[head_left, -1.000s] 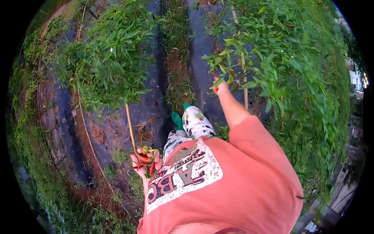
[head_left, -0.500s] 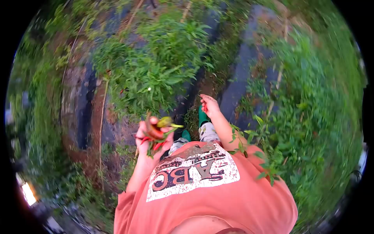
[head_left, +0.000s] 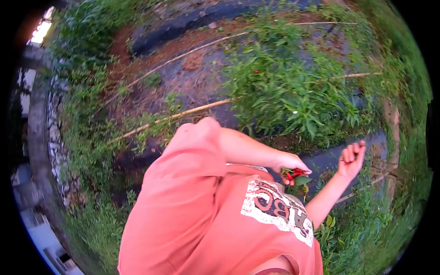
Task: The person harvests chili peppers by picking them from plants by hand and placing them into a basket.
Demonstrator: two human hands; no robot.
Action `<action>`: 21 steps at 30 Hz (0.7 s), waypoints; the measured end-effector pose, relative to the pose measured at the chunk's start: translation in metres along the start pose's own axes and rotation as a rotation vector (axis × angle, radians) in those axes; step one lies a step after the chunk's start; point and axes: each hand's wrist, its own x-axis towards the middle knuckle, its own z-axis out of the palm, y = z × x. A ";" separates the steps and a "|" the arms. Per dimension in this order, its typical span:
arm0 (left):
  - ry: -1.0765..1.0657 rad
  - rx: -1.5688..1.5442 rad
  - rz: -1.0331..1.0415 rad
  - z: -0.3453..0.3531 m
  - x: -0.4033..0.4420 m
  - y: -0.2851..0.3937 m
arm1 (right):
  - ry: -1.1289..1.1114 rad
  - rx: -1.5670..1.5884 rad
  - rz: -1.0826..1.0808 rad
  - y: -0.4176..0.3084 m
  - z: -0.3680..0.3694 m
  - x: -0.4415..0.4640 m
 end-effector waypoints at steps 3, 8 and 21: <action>-0.028 0.052 -0.045 -0.009 0.025 -0.010 | -0.262 0.097 -0.058 0.001 0.062 0.015; -0.014 0.182 -0.072 -0.013 0.037 -0.027 | -0.502 0.223 -0.009 0.036 0.120 0.027; -0.022 0.340 -0.133 -0.009 0.017 -0.046 | -0.936 -1.037 0.231 0.134 0.258 -0.032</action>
